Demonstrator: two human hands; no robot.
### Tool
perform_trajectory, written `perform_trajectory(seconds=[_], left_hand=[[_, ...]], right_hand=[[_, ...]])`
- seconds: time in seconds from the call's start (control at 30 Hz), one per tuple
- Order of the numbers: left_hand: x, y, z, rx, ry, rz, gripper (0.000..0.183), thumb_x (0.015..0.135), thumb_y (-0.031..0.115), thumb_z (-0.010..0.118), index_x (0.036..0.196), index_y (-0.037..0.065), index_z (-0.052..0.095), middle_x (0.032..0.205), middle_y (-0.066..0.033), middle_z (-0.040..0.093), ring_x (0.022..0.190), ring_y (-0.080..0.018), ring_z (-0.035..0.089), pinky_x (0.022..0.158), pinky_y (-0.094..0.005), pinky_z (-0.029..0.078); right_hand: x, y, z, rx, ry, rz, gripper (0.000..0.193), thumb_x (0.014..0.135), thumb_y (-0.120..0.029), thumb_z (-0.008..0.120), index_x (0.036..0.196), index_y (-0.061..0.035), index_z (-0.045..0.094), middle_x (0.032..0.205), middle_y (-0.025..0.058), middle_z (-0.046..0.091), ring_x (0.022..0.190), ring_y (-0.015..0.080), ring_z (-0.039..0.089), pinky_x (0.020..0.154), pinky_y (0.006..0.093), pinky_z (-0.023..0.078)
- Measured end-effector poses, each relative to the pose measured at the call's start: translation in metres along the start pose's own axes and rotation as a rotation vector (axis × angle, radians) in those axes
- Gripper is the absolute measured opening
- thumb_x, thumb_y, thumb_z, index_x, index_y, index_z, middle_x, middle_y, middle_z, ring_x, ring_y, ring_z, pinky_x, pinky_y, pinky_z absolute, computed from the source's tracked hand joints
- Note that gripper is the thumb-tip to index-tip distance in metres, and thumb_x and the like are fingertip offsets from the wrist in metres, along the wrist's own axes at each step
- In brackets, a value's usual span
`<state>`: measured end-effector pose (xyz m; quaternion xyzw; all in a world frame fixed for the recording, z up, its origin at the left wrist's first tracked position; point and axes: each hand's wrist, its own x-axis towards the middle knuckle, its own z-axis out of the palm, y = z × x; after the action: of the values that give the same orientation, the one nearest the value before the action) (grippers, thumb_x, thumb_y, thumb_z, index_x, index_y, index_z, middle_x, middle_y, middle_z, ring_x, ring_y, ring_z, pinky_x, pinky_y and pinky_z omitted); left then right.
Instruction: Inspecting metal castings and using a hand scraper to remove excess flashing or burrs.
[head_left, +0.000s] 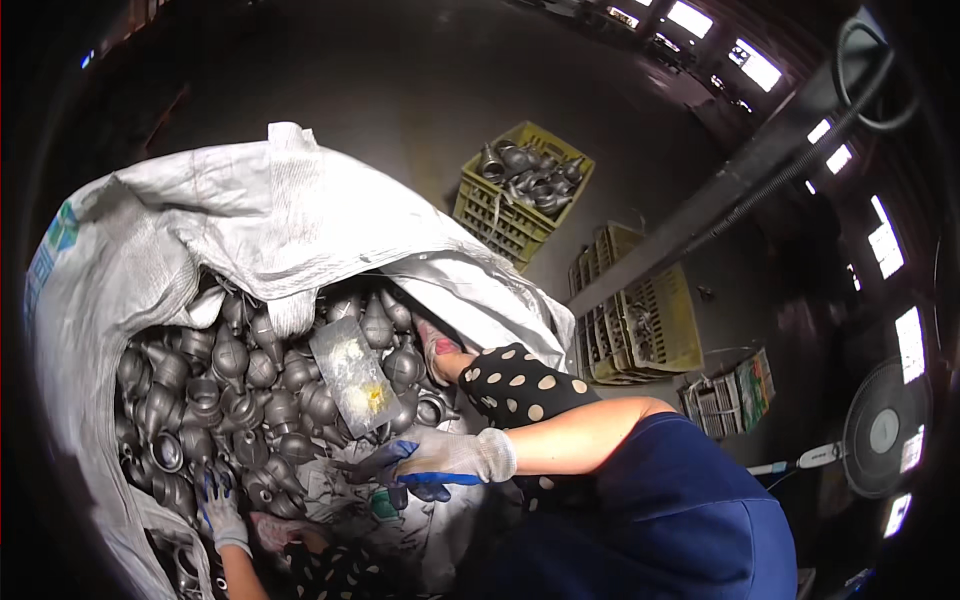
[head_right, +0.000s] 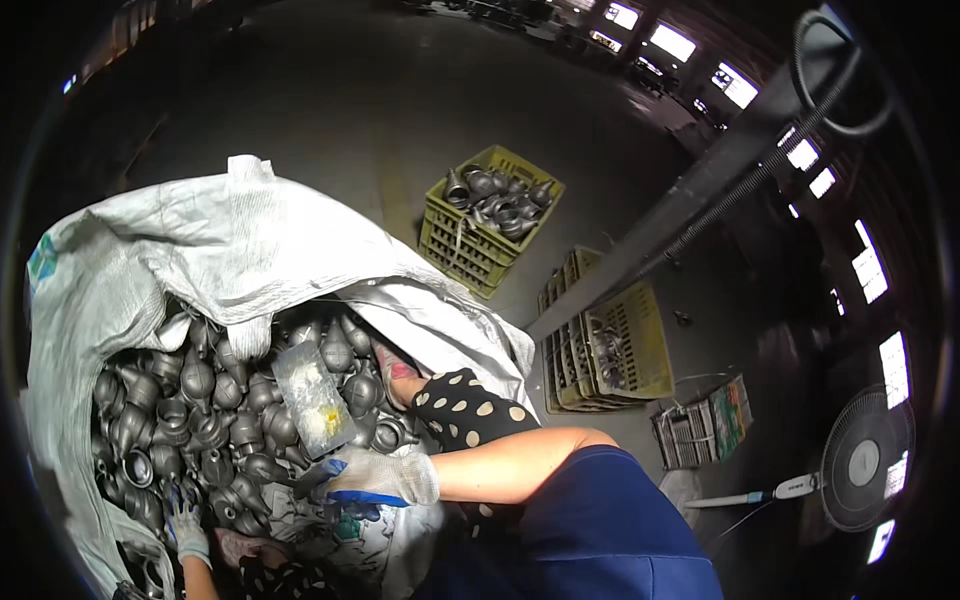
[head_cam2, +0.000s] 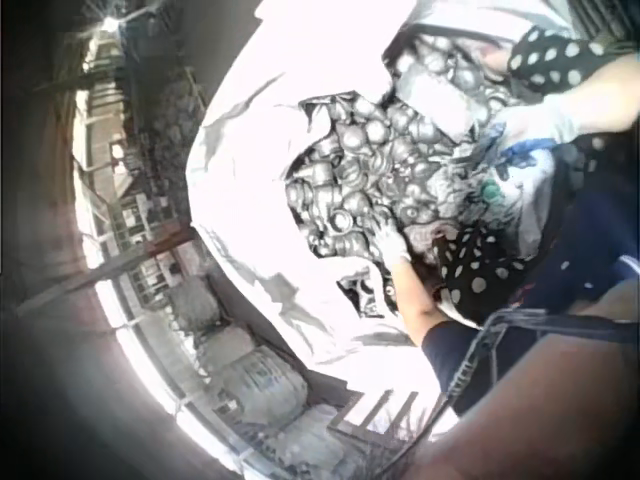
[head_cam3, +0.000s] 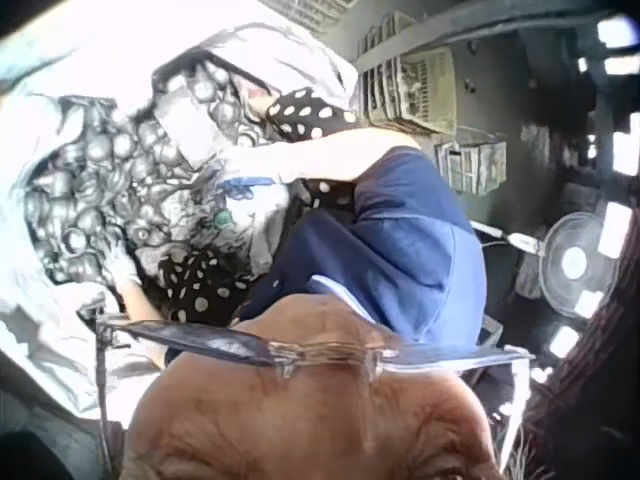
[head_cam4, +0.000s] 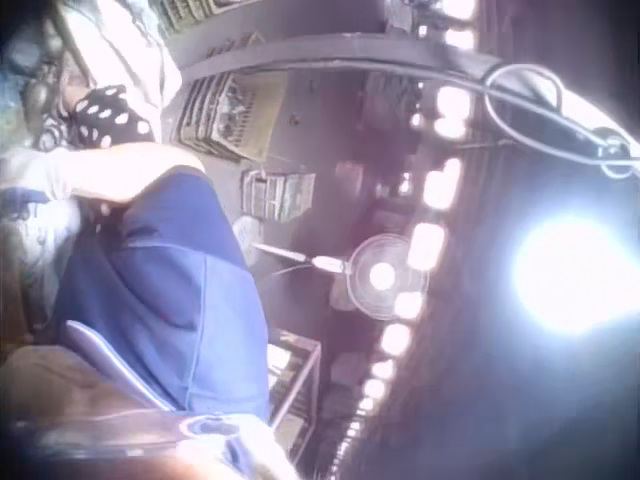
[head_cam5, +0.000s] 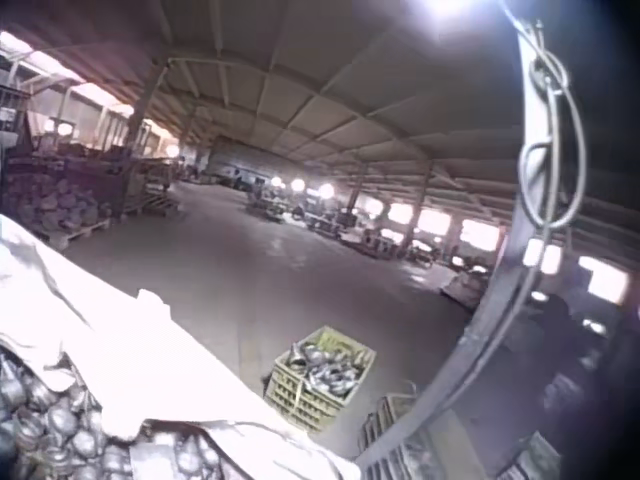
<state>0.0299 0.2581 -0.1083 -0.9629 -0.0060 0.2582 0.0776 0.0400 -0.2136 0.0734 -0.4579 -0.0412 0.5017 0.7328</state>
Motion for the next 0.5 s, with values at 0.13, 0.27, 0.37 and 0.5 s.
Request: perform_trajectory(seconds=[0.13, 0.27, 0.37, 0.5], left_hand=[[-0.027, 0.015, -0.052, -0.049, 0.023, -0.049, 0.061, 0.07, 0.008, 0.061, 0.129, 0.013, 0.049, 0.141, -0.0087, 0.04, 0.136, -0.0277, 0.023, 0.107, -0.0369, 0.025], [-0.025, -0.011, -0.032, -0.088, 0.102, -0.341, 0.049, 0.079, 0.017, 0.06, 0.126, 0.007, 0.051, 0.128, -0.0139, 0.051, 0.122, -0.031, 0.044, 0.104, -0.0394, 0.031], [-0.033, 0.01, -0.051, -0.13, 0.13, -0.263, 0.048, 0.079, 0.018, 0.06, 0.126, 0.008, 0.052, 0.126, -0.014, 0.052, 0.119, -0.0303, 0.045, 0.102, -0.0383, 0.032], [-0.056, 0.028, -0.073, -0.199, 0.164, -0.186, 0.046, 0.08, 0.019, 0.061, 0.125, 0.009, 0.053, 0.122, -0.0141, 0.054, 0.115, -0.0292, 0.047, 0.099, -0.0369, 0.034]], right_hand=[[0.031, 0.044, -0.025, 0.396, -0.181, -0.208, 0.033, 0.086, -0.013, 0.059, 0.117, -0.002, 0.058, 0.081, 0.0011, 0.062, 0.064, 0.0083, 0.06, 0.05, 0.021, 0.046], [0.026, 0.024, -0.006, -0.201, 0.117, -0.164, 0.028, 0.085, -0.016, 0.06, 0.111, -0.0076, 0.063, 0.076, -0.0002, 0.062, 0.057, 0.0087, 0.056, 0.05, 0.0224, 0.046], [0.03, 0.024, -0.011, -0.315, 0.167, -0.199, 0.028, 0.081, -0.017, 0.059, 0.107, -0.0091, 0.065, 0.074, 0.0002, 0.062, 0.057, 0.0072, 0.055, 0.049, 0.022, 0.045], [0.028, 0.022, -0.009, -0.341, 0.151, -0.217, 0.03, 0.084, -0.016, 0.059, 0.112, -0.0046, 0.063, 0.083, 0.0018, 0.065, 0.071, 0.0055, 0.055, 0.062, 0.0206, 0.046]])
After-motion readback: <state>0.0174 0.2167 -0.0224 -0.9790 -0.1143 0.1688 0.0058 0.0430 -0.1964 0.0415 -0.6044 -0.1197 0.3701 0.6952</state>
